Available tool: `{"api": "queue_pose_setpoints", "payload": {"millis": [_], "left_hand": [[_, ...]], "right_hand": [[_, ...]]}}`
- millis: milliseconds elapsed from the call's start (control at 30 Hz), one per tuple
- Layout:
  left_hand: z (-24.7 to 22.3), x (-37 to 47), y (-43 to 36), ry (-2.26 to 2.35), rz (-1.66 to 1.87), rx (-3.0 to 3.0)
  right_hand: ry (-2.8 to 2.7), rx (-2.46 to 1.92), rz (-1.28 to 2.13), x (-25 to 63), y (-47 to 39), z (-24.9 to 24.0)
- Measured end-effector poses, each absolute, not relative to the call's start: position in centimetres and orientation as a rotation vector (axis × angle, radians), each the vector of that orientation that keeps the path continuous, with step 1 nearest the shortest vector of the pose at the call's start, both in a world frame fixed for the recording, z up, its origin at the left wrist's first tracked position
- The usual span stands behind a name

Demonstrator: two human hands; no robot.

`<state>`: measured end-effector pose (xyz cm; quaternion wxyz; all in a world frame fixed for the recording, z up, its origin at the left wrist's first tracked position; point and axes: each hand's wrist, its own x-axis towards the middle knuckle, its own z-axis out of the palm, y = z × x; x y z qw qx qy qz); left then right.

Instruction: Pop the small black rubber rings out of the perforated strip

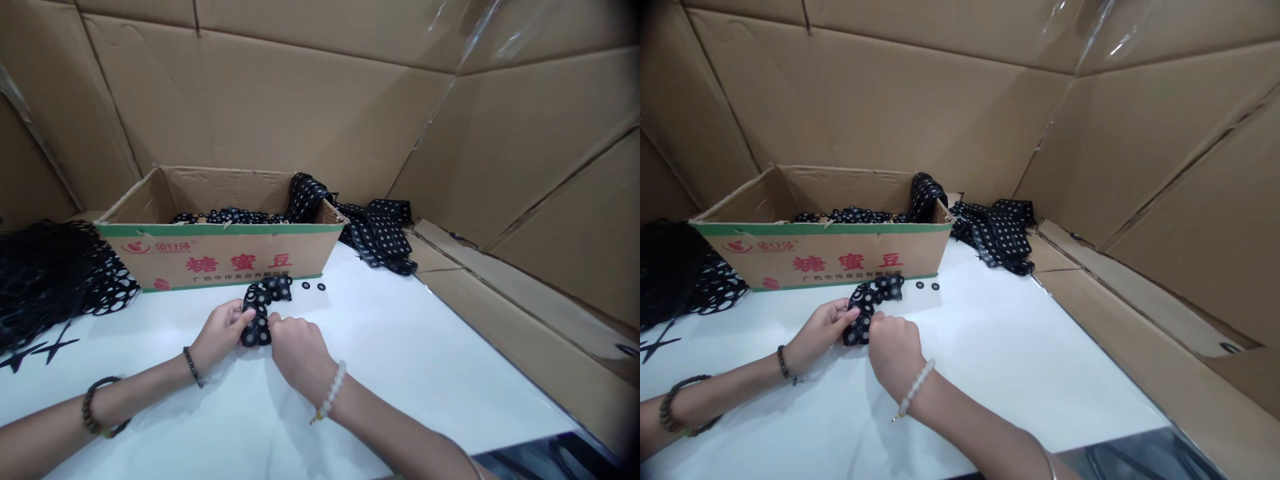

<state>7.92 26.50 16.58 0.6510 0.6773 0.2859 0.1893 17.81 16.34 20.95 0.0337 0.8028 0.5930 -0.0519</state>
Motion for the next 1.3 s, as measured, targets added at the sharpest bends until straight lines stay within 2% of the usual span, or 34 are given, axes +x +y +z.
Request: {"api": "queue_pose_setpoints", "payload": {"millis": [433, 600, 833, 1067, 1300], "left_hand": [[16.3, 7.7, 26.7, 0.722, 0.426, 1.637], [17.0, 7.8, 26.3, 0.691, 0.448, 1.482], [18.4, 7.9, 26.2, 0.727, 0.308, 1.507], [16.9, 7.6, 25.9, 0.716, 0.414, 1.87], [17.6, 7.4, 25.8, 0.703, 0.318, 2.2]], "right_hand": [[1.806, 2.498, -0.17, 18.3, 16.5, 21.0], [1.777, 2.46, -0.204, 17.8, 16.5, 21.0], [1.733, 2.518, -0.175, 17.5, 16.5, 21.3], [1.791, 2.472, -0.122, 17.3, 16.2, 21.0], [1.761, 2.373, -0.048, 16.5, 16.2, 20.3]]}}
